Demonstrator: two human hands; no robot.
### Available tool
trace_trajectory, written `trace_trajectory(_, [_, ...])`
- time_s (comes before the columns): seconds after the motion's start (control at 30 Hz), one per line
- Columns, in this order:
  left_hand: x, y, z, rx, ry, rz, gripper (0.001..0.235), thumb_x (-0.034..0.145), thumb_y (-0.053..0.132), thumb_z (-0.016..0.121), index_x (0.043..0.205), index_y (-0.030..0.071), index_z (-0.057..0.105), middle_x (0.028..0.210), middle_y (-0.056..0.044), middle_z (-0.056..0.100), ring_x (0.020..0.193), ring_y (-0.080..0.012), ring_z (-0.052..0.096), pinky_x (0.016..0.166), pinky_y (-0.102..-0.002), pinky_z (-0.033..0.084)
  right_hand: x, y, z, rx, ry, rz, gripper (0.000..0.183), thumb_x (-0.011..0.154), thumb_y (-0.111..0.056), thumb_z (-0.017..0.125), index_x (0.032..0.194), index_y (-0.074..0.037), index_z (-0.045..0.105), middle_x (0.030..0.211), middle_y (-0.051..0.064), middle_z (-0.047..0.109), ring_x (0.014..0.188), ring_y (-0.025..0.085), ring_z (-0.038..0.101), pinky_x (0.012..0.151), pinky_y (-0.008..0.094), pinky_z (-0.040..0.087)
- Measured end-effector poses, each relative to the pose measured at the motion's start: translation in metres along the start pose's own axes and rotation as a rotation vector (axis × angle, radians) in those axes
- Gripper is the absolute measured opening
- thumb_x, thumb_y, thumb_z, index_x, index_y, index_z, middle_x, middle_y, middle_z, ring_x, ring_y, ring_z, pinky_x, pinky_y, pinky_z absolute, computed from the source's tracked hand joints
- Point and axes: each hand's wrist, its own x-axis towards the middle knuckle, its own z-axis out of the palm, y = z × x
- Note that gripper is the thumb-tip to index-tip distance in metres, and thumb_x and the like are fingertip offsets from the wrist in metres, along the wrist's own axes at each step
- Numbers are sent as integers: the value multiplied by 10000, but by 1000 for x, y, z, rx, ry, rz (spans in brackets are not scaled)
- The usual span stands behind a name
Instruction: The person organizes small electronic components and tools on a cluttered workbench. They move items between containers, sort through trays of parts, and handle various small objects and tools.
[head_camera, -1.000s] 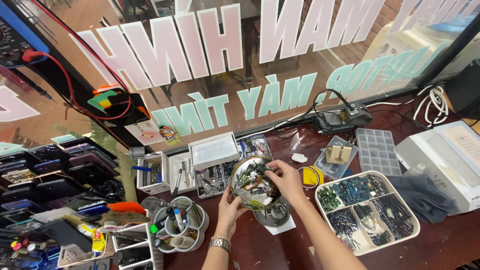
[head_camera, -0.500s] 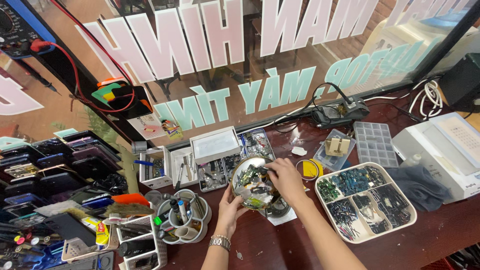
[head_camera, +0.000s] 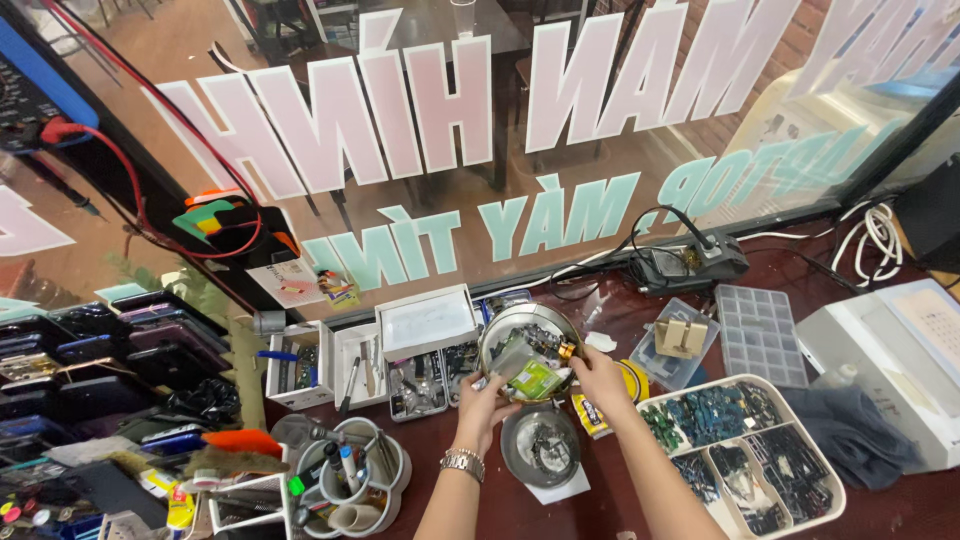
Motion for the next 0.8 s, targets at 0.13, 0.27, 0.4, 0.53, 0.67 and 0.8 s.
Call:
trace_trajectory(0.13, [67,-5,29,-68,-24,43,551,918,130,606,1444,36,471,1273,-169,640,1116,-289,676,875,-426,626,78,-1,1,-351,44,-10,327,954,-177,581,1247,-92,699,1018,232,769,869,346,769,809,404,587])
trace_trajectory(0.27, [116,-15,35,-93,-2,132,496,946,68,535,1440,31,509,1319,-138,628,1150,-281,657,912,-414,618,133,-12,15,-197,-13,121,302,937,-137,550,1193,-41,677,1032,226,747,778,331,781,693,428,655])
trace_trajectory(0.4, [134,-16,39,-79,72,146,509,978,47,539,1479,42,445,1352,-121,615,1161,-249,664,889,-386,611,163,-6,24,-234,-85,124,324,953,-118,514,1210,-1,673,1042,244,761,763,338,795,668,397,654])
trace_trajectory(0.53, [134,-13,39,-27,123,168,477,961,47,571,1433,-12,533,1318,-164,646,1082,-274,686,822,-365,647,177,14,26,-131,-166,164,343,979,-157,521,1242,30,638,1115,211,742,792,325,799,646,385,664])
trace_trajectory(0.67, [128,-12,39,-19,186,194,498,950,63,585,1440,22,505,1291,-144,642,1064,-244,685,816,-378,642,178,26,30,-4,-199,161,390,1001,-206,539,1307,30,587,1216,184,674,891,254,756,672,379,635])
trace_trajectory(0.8, [125,-11,39,-22,233,160,482,970,82,594,1430,15,468,1268,-153,620,1045,-243,672,829,-379,640,156,33,14,114,-189,185,458,997,-308,574,1369,-40,568,1264,130,652,972,225,715,732,368,651])
